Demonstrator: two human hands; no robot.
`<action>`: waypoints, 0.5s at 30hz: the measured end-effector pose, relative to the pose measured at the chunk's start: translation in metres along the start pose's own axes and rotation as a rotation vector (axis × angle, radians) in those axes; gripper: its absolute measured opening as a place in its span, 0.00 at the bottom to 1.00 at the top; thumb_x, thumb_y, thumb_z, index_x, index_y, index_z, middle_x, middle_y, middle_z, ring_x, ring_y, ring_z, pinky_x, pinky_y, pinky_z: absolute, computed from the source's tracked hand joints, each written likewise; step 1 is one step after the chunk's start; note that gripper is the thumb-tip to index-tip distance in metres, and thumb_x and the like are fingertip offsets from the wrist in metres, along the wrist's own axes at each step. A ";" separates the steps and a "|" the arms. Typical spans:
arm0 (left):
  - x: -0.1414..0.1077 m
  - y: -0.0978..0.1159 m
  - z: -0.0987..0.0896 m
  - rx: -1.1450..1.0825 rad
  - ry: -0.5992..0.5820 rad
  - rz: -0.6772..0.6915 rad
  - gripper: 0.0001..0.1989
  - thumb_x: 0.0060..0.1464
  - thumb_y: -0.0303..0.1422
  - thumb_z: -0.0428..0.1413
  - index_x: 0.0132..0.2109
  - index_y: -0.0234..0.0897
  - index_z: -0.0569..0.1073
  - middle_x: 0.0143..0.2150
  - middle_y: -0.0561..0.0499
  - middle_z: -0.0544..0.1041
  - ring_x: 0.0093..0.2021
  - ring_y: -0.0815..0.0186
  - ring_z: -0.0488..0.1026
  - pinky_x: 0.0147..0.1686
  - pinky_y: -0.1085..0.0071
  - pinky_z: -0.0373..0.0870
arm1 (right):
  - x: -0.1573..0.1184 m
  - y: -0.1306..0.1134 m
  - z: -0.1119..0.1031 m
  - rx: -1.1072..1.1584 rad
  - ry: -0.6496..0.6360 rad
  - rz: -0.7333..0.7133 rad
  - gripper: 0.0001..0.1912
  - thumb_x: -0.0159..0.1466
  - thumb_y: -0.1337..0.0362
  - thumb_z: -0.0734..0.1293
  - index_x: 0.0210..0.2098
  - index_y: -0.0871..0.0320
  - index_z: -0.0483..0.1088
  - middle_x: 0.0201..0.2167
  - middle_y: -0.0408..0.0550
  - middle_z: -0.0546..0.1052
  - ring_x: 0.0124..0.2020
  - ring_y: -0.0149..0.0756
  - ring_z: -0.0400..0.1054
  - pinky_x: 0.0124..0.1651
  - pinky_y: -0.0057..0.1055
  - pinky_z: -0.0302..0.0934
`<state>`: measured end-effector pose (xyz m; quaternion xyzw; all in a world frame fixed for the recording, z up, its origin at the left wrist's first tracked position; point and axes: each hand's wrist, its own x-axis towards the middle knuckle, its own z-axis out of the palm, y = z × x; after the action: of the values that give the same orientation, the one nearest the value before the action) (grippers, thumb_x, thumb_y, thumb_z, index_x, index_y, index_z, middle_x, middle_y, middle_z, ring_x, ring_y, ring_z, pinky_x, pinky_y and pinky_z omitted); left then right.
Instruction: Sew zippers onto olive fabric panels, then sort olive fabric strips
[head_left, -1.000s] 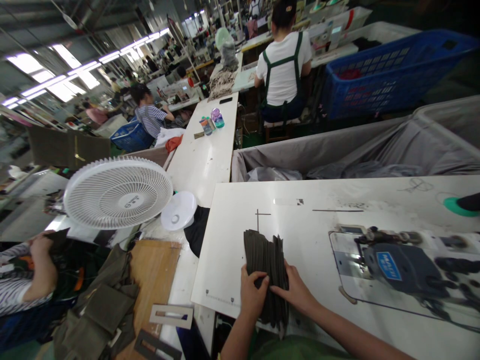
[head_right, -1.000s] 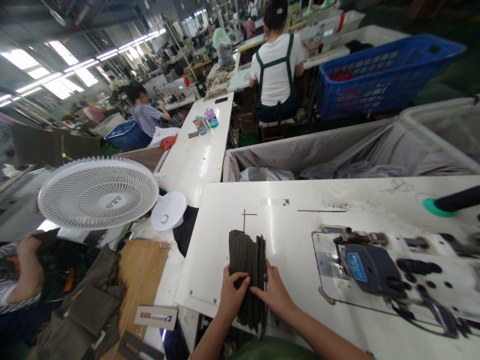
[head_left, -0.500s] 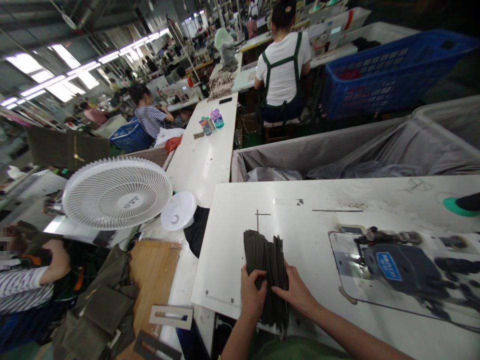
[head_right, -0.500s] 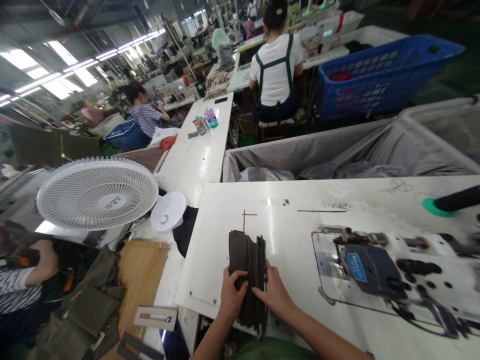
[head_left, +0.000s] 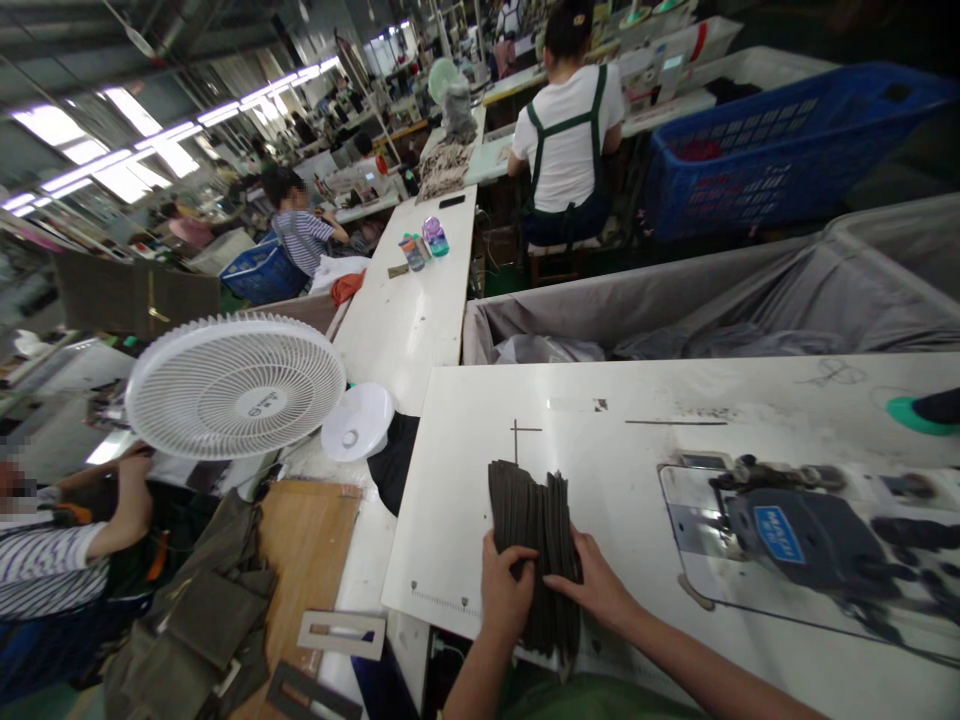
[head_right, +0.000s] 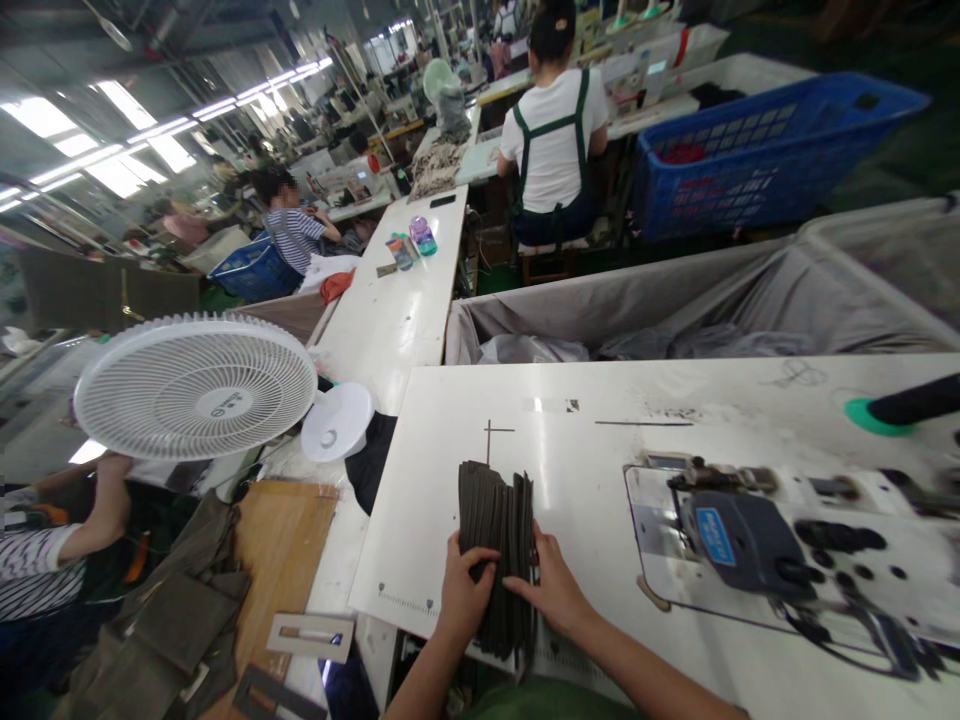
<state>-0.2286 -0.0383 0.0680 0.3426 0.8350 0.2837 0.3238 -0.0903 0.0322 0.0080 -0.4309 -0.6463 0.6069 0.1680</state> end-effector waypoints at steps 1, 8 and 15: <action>0.000 0.001 0.000 0.004 0.002 -0.004 0.10 0.47 0.25 0.54 0.34 0.40 0.78 0.55 0.46 0.61 0.59 0.57 0.59 0.59 0.63 0.54 | 0.000 0.001 0.000 0.001 -0.001 -0.001 0.42 0.50 0.53 0.67 0.59 0.62 0.51 0.46 0.56 0.64 0.53 0.51 0.59 0.57 0.48 0.54; -0.001 0.008 -0.001 0.023 0.000 -0.035 0.05 0.47 0.32 0.59 0.34 0.38 0.77 0.55 0.44 0.60 0.58 0.54 0.59 0.58 0.63 0.54 | 0.001 0.003 0.000 0.004 -0.004 0.000 0.42 0.49 0.54 0.68 0.59 0.62 0.52 0.46 0.55 0.64 0.53 0.51 0.58 0.58 0.49 0.52; -0.001 0.011 -0.003 0.017 -0.006 -0.026 0.15 0.45 0.19 0.54 0.40 0.37 0.74 0.51 0.45 0.63 0.54 0.60 0.63 0.55 0.67 0.58 | 0.000 0.002 -0.002 0.015 -0.010 -0.007 0.39 0.51 0.53 0.67 0.58 0.61 0.54 0.45 0.55 0.65 0.51 0.50 0.60 0.57 0.49 0.54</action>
<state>-0.2265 -0.0334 0.0778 0.3351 0.8408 0.2714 0.3273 -0.0878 0.0335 0.0070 -0.4244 -0.6440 0.6133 0.1703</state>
